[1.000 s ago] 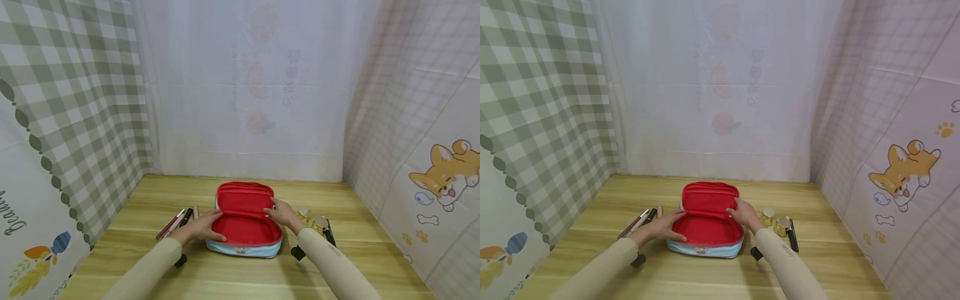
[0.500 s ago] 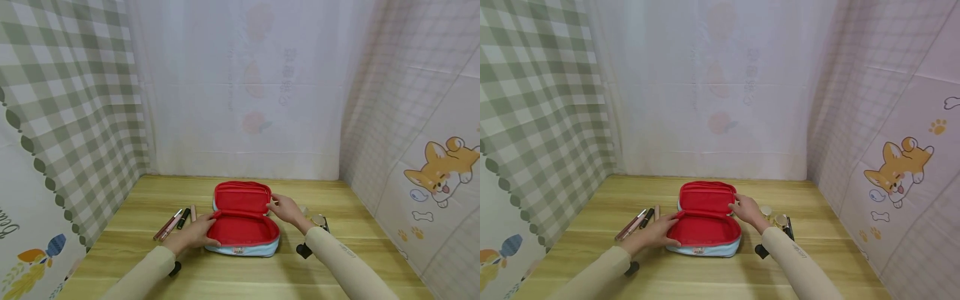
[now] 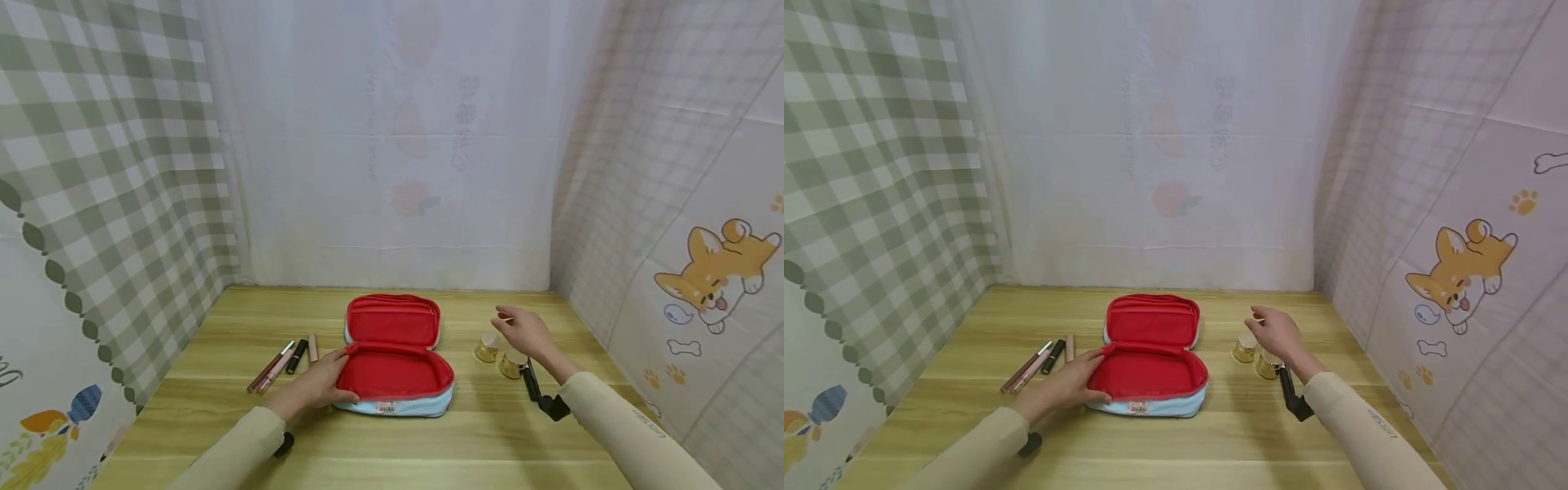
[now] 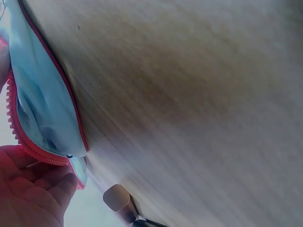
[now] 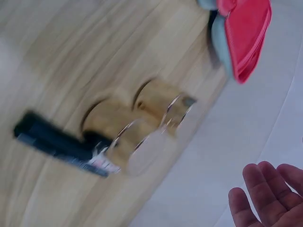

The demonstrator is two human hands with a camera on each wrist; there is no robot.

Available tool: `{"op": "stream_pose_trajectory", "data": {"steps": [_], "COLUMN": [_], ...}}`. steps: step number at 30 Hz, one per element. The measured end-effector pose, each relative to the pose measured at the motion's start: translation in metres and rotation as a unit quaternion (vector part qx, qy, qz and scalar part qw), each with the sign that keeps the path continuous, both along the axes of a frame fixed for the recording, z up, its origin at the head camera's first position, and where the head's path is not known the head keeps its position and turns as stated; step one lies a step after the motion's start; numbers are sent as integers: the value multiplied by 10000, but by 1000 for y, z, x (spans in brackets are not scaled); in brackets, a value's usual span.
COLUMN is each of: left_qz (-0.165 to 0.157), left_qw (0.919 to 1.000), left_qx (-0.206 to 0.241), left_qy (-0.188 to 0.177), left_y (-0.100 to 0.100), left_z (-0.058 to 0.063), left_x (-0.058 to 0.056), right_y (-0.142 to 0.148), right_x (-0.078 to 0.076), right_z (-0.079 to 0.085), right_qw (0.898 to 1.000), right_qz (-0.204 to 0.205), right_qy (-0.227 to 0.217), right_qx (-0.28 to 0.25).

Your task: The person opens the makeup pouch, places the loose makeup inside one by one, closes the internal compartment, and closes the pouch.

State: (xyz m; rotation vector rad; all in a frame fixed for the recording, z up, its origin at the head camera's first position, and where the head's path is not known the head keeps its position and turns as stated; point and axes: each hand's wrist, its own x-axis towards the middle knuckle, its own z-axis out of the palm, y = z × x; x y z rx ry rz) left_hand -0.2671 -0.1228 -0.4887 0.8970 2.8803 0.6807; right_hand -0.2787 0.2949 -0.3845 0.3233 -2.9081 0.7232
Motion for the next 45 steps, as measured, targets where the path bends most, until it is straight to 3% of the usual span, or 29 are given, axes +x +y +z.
{"op": "stream_pose_trajectory", "data": {"steps": [11,21,30,45], "left_qz": [108,82,46,78], "left_qw": [9999,10000,10000,9999], "left_qx": [-39,-13,-20,-146], "left_qy": [30,-9,50,23], "left_y": [0,2,2,2], "left_z": [-2,-1,-1,0], "left_x": [3,3,4,5], "right_y": [52,86,86,80], "right_x": [11,23,33,32], "right_z": [-14,-47,-65,-71], "right_qw": [9989,9904,9829,9774], "right_qz": [-336,-750,-947,-1161], "right_qy": [-197,-735,-1152,-1363], "right_qx": [242,895,1076,1120]}}
